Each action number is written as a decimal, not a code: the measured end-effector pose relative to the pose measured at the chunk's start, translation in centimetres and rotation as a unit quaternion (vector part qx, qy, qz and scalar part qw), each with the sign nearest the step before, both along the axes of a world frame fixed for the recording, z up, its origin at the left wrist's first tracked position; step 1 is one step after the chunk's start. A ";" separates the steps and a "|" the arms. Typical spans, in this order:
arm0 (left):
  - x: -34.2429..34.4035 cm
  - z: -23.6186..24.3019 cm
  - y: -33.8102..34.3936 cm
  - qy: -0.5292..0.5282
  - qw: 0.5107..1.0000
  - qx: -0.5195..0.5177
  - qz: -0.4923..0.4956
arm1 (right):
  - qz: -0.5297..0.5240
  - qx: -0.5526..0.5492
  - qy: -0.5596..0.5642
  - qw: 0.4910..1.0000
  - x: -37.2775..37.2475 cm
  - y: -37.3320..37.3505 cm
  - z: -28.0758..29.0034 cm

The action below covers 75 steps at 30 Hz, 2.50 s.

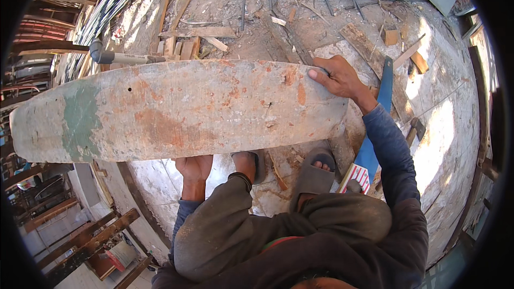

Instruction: The person sits on the floor and uses a hand saw to cut small pieces of wood. They pick up wood pieces, position them, and saw them into smaller segments, occasionally using a hammer to split or adjust the wood.

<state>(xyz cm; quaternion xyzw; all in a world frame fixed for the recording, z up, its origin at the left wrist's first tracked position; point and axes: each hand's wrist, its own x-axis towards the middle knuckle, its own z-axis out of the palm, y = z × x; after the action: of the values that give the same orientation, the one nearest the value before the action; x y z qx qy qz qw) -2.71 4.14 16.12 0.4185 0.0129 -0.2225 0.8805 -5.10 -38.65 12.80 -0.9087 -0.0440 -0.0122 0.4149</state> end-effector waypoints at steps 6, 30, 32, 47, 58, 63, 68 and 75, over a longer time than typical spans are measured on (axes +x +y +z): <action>-4.6 -7.2 9.4 0.083 0.993 -0.086 0.009 | 0.108 -0.056 0.011 0.993 2.3 3.7 -1.2; -9.3 -7.4 12.3 0.309 0.888 0.027 0.338 | 0.223 -0.271 0.013 0.937 7.7 11.2 4.9; -9.9 -7.6 12.7 0.341 0.881 0.048 0.323 | 0.218 -0.272 -0.011 0.937 7.8 10.6 6.1; -7.9 -1.8 14.1 0.105 0.838 0.504 -0.182 | 0.100 -0.279 -0.112 0.948 2.8 4.1 -4.2; 12.1 -8.9 12.0 -0.404 0.404 0.798 -0.192 | 0.271 -0.393 0.056 0.877 -1.3 3.7 2.4; 12.9 -13.7 11.6 -0.370 0.369 0.841 -0.137 | 0.238 -0.346 0.036 0.907 -4.0 5.6 -1.0; 14.5 -9.6 11.9 -0.446 0.486 0.752 -0.007 | 0.172 -0.363 0.022 0.916 -5.4 8.0 -3.6; 9.8 -5.7 6.9 -0.559 0.554 0.602 -0.134 | 0.126 -0.335 0.047 0.932 -4.4 7.3 -4.6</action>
<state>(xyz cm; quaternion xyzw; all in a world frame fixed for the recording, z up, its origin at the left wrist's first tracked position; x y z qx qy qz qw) 7.08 11.03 10.43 0.8882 -0.4071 0.0005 0.2129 -9.46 -31.35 8.17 -0.9815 -0.1405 0.0983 0.0856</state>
